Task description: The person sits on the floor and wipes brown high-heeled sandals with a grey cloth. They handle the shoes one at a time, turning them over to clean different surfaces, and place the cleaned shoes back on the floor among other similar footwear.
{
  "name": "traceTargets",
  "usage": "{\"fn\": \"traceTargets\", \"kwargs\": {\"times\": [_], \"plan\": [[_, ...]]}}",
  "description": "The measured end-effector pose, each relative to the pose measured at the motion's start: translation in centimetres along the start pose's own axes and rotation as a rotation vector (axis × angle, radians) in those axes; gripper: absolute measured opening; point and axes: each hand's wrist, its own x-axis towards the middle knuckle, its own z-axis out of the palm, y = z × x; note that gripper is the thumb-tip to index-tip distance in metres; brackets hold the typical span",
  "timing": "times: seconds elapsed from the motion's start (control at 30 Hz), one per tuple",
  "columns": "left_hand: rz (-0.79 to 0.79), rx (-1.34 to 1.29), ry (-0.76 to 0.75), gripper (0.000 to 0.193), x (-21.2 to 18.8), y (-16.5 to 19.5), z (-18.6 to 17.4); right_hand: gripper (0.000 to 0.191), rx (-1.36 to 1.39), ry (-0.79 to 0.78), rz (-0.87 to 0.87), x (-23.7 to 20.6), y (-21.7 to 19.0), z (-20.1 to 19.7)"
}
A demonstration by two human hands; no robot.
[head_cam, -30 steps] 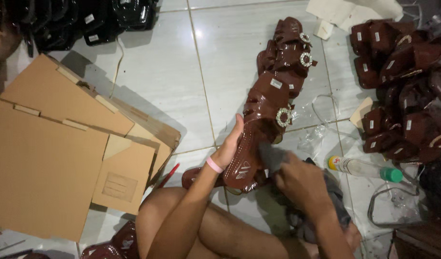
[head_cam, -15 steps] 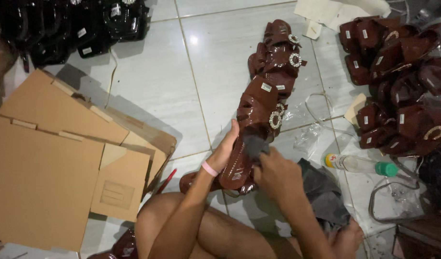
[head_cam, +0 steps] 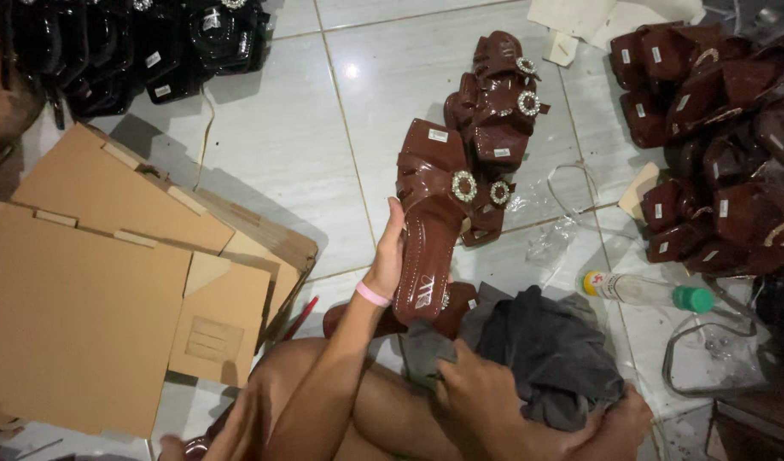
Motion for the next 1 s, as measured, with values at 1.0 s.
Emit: {"fn": "traceTargets", "kwargs": {"times": [1.0], "plan": [[-0.078, 0.017, 0.079, 0.100, 0.9, -1.2, -0.5, 0.014, 0.061, -0.045, 0.247, -0.1, 2.4, 1.5]]}}
